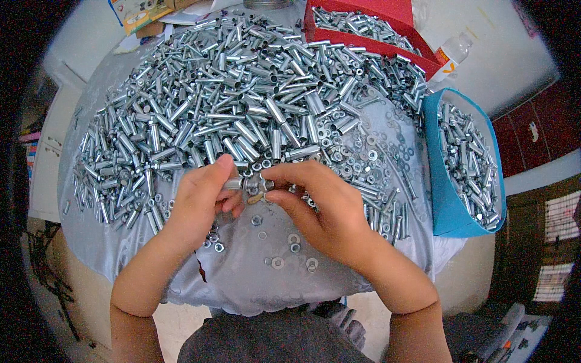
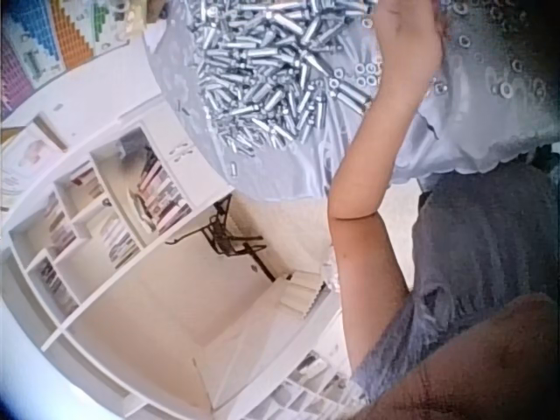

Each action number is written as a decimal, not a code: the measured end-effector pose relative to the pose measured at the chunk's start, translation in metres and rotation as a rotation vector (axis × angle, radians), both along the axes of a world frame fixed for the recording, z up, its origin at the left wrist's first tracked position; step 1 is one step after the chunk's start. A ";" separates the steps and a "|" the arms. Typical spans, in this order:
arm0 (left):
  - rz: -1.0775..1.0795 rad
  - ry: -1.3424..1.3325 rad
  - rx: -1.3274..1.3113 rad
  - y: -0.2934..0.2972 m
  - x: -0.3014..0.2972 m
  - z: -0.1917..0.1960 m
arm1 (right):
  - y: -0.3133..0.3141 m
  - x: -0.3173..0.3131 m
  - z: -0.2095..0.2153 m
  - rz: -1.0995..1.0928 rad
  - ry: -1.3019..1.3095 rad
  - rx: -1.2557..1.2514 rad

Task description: The person sits at a table covered with a large pile of metal bolts and washers. They repeatedly pick up a bolt and a washer, thread the washer onto the bolt, and place the assembled unit into a blue container. The task is performed continuously by hand throughout the clip.

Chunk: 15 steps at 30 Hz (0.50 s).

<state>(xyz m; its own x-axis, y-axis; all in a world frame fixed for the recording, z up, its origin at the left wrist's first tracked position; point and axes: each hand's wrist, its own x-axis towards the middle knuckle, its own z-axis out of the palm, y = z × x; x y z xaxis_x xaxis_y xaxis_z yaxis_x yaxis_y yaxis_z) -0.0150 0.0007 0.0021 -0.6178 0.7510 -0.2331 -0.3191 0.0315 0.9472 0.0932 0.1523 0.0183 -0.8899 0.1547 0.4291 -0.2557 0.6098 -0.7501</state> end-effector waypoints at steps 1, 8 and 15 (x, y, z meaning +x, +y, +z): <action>-0.015 0.008 0.010 0.000 0.001 0.001 | 0.001 -0.001 -0.002 0.023 0.025 0.017; -0.044 0.012 0.043 0.001 0.002 0.001 | 0.001 -0.002 -0.001 0.060 0.024 0.092; -0.073 -0.007 -0.002 0.001 0.004 -0.006 | 0.002 -0.004 -0.004 0.051 0.132 0.172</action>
<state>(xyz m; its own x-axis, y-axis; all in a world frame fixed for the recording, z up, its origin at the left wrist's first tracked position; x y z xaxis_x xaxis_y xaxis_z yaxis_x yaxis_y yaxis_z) -0.0110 0.0016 -0.0042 -0.5593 0.7937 -0.2392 -0.3229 0.0571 0.9447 0.0887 0.1547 0.0141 -0.8291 0.0248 0.5586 -0.3788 0.7098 -0.5939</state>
